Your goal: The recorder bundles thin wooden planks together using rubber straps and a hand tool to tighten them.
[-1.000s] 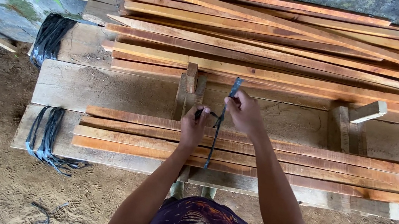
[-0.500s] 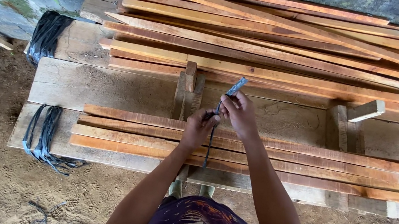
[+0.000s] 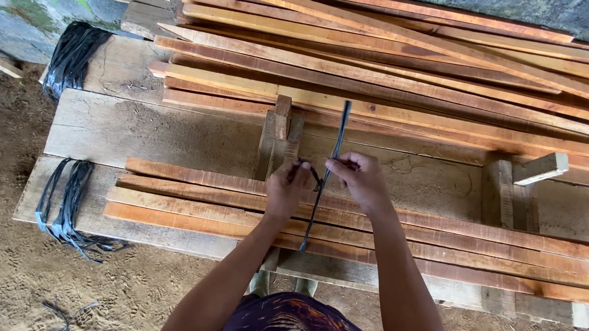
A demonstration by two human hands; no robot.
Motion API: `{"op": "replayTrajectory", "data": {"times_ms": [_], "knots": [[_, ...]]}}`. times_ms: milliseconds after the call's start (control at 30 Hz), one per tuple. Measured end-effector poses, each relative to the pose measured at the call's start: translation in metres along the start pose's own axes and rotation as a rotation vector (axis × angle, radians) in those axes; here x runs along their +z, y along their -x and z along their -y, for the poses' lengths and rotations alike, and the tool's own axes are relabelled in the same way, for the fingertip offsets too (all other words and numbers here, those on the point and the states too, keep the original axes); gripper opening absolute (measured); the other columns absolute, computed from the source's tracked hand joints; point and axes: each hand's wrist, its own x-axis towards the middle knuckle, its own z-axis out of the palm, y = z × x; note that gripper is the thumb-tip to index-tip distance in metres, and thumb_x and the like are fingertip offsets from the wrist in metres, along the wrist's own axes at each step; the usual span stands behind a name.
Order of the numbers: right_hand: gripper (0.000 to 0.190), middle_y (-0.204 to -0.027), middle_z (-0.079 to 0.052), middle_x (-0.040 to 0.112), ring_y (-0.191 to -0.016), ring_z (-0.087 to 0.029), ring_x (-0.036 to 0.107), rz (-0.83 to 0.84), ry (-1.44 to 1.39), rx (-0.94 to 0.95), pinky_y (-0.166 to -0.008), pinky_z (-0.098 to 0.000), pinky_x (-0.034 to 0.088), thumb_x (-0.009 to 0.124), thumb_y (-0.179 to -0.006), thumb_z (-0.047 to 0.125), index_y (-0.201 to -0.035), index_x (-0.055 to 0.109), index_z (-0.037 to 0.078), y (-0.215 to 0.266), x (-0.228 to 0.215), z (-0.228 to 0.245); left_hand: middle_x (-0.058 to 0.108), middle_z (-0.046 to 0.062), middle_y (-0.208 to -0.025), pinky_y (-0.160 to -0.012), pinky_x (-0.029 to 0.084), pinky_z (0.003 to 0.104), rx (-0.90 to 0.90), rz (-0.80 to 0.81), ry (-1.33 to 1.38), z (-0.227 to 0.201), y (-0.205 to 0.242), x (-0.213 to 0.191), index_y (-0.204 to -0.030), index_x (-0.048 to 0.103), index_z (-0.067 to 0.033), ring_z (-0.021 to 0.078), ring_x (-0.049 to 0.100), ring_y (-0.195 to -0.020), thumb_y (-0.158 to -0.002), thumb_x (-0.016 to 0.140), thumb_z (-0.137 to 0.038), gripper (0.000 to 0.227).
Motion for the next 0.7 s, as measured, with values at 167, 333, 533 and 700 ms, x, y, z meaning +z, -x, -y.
{"op": "replayTrajectory", "data": {"times_ms": [167,333,533,700], "knots": [[0.019,-0.075,-0.021,0.07,-0.055,-0.022,0.064,0.332,0.1,0.066,-0.051,-0.0334,0.058,0.078,-0.091,0.011,-0.093,0.072,-0.007,0.006,0.013,0.032,0.07,0.014,-0.078,-0.069,0.05,0.039,-0.026,0.045,-0.063,0.013,-0.002,-0.003,-0.098,0.069,-0.0022,0.0147,0.06,-0.075,-0.109,0.062,-0.02,0.022],[0.018,-0.074,-0.022,0.07,-0.055,-0.026,0.069,0.297,-0.054,0.085,-0.055,-0.0396,0.064,0.077,-0.093,0.012,-0.091,0.072,-0.005,-0.02,0.015,0.006,0.073,0.018,-0.088,-0.072,0.053,0.043,-0.034,0.122,-0.099,0.004,0.003,0.003,-0.108,0.07,-0.0015,0.022,0.068,-0.083,-0.11,0.061,-0.02,0.02],[0.021,-0.073,-0.017,0.066,-0.055,-0.02,0.07,-0.091,-0.189,0.056,-0.051,-0.0373,0.066,0.081,-0.093,0.011,-0.092,0.066,-0.004,-0.046,0.024,-0.025,0.074,0.012,-0.093,-0.076,0.053,0.04,-0.072,0.215,0.047,-0.013,0.0,0.007,-0.113,0.069,-0.0046,0.0156,0.061,-0.086,-0.111,0.058,-0.024,0.022],[0.031,-0.076,-0.012,0.064,-0.053,-0.017,0.065,-0.13,-0.243,0.113,-0.041,-0.0285,0.057,0.088,-0.087,0.013,-0.098,0.062,0.0,-0.04,0.017,-0.039,0.065,0.011,-0.073,-0.061,0.044,0.038,-0.008,0.205,-0.108,-0.011,0.005,0.001,-0.098,0.067,-0.0025,0.0139,0.053,-0.067,-0.111,0.061,-0.029,0.03]]}}
